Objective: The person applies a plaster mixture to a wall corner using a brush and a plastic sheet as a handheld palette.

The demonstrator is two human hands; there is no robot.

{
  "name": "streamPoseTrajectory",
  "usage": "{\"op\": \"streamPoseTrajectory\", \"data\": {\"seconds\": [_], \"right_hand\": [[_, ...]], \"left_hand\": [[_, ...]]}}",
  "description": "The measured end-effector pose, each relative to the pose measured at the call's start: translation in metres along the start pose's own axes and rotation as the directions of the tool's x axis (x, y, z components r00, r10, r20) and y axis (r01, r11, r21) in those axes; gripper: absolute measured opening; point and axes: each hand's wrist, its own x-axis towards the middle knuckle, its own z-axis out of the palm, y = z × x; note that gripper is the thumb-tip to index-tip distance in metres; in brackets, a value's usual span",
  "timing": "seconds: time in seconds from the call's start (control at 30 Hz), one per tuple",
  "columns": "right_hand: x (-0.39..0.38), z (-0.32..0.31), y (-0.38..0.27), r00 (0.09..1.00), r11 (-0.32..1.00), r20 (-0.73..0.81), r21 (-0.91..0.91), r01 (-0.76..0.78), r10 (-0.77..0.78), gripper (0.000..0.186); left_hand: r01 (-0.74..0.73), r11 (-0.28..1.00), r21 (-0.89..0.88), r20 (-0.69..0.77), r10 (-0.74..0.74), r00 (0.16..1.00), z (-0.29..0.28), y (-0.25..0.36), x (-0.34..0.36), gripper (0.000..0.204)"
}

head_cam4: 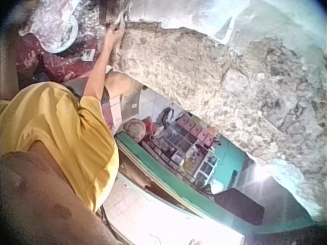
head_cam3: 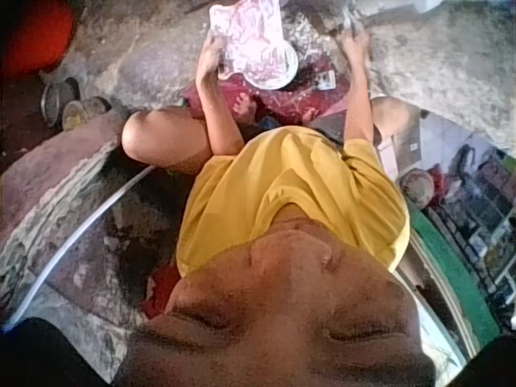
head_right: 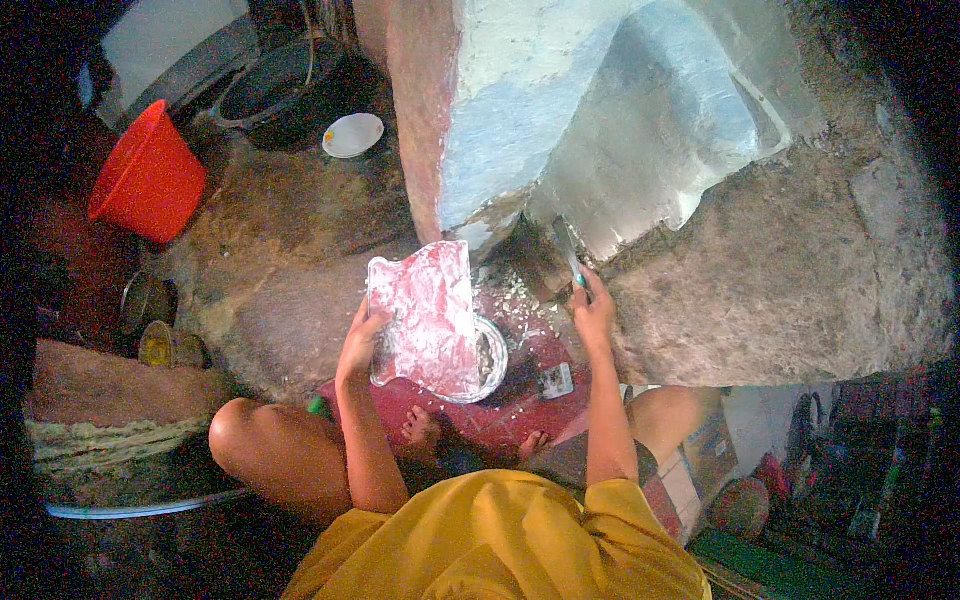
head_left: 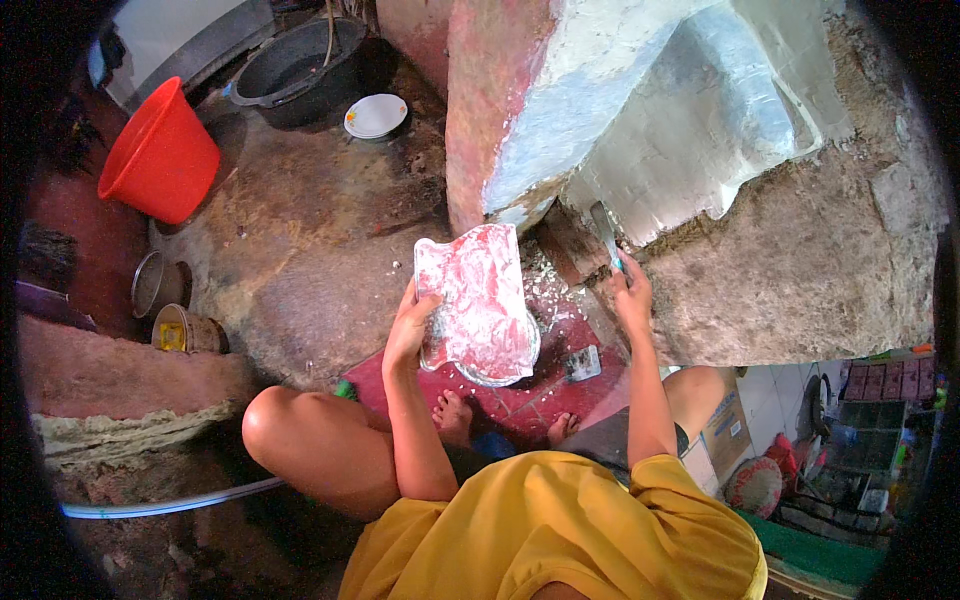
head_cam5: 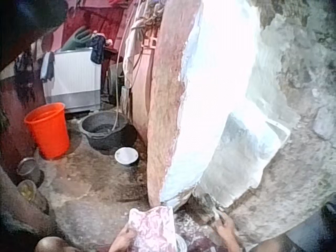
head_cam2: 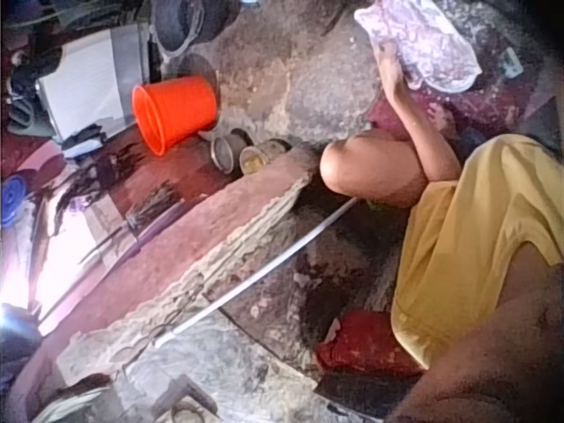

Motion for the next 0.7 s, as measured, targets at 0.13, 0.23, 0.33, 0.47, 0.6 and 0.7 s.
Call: {"op": "streamPoseTrajectory", "data": {"seconds": [0.13, 0.23, 0.33, 0.47, 0.6, 0.7], "right_hand": [[-0.020, -0.023, -0.003, 0.999, 0.999, 0.022, 0.013, -0.037, 0.037, 0.033], [-0.032, -0.040, 0.009, 1.000, 1.000, 0.000, -0.002, -0.012, 0.012, 0.032], [-0.047, -0.056, 0.016, 0.999, 0.997, 0.015, -0.065, -0.047, 0.048, 0.032], [-0.069, -0.069, -0.002, 0.988, 0.996, 0.140, -0.070, -0.056, 0.066, 0.031], [-0.088, -0.055, -0.068, 0.904, 0.933, 0.405, 0.255, -0.253, 0.134, 0.027], [-0.082, -0.047, -0.090, 0.755, 0.900, 0.646, 0.257, -0.352, 0.111, 0.025]], "left_hand": [[-0.021, 1.000, -0.008, 0.036, 0.021, 0.999, -0.004, -0.005, 0.002, 0.053], [-0.024, 1.000, 0.016, 0.037, 0.023, 0.999, -0.003, -0.006, 0.003, 0.053], [-0.015, 0.999, 0.031, 0.035, 0.013, 0.999, -0.001, -0.006, 0.003, 0.052], [-0.009, 1.000, -0.002, 0.057, 0.009, 0.998, 0.003, -0.011, 0.004, 0.053], [0.041, 0.999, -0.017, 0.118, -0.039, 0.992, 0.005, -0.024, 0.009, 0.055], [0.096, 0.994, -0.051, 0.193, -0.084, 0.978, 0.012, -0.027, 0.009, 0.057]]}}
